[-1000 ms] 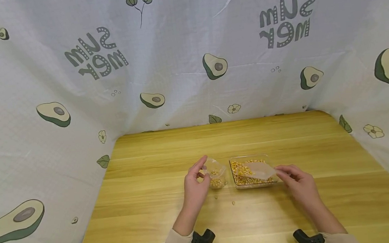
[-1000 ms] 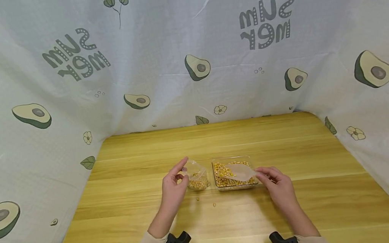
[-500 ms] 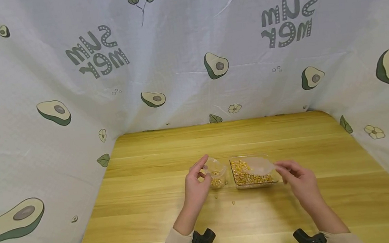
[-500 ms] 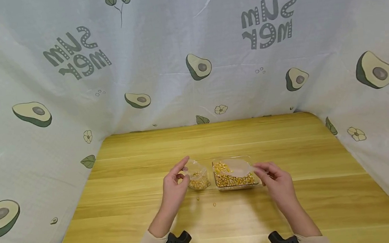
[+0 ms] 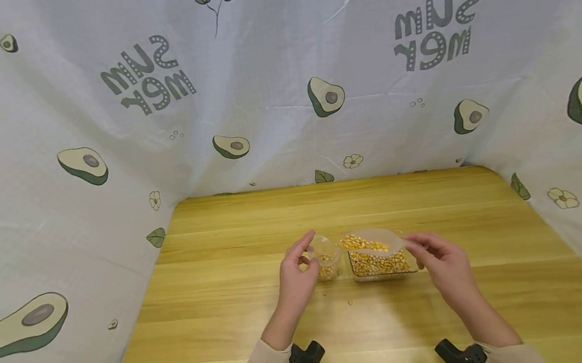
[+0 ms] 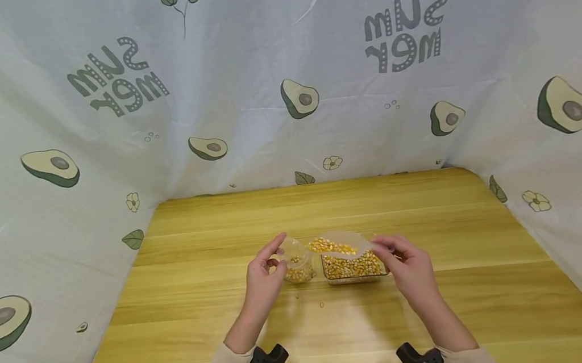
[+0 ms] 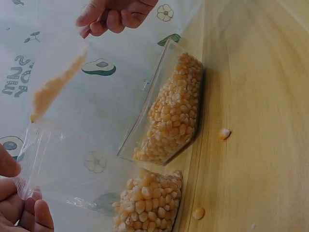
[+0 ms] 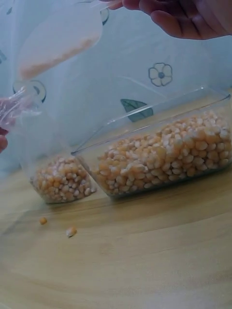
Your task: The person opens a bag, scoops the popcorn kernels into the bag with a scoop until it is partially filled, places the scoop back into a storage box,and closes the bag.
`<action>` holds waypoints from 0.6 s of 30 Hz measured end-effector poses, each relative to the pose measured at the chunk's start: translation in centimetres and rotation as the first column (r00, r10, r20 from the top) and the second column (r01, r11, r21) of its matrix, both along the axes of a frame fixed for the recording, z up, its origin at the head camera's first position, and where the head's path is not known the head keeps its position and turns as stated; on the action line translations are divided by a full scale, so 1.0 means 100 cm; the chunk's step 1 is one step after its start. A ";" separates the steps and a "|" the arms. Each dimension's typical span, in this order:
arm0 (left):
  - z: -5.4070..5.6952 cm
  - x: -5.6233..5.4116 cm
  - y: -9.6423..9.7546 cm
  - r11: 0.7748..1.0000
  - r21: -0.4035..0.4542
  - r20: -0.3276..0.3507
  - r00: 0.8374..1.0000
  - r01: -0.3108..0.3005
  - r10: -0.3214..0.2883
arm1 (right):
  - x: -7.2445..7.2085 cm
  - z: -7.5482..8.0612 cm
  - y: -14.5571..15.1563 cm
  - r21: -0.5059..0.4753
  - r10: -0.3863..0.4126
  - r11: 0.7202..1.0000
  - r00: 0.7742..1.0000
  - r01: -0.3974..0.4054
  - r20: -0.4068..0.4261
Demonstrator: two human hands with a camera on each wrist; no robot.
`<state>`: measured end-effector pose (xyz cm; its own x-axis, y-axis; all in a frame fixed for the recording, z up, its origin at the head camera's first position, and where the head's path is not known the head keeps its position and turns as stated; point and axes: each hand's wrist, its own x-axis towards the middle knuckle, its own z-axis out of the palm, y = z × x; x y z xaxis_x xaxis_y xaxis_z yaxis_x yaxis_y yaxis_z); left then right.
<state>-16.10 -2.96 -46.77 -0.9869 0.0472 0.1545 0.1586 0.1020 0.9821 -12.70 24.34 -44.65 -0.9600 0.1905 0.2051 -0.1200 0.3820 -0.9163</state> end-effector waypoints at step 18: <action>0.002 0.000 0.001 1.000 0.018 0.008 1.000 0.002 -0.002 | -0.016 0.018 -0.017 0.124 0.115 0.987 0.991 -0.106 -0.073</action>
<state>-16.12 -2.82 -46.60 -0.9880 0.0461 0.1471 0.1506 0.0839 0.9850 -14.31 22.60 -42.84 -0.9534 0.0536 0.2968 -0.2384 0.4687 -0.8505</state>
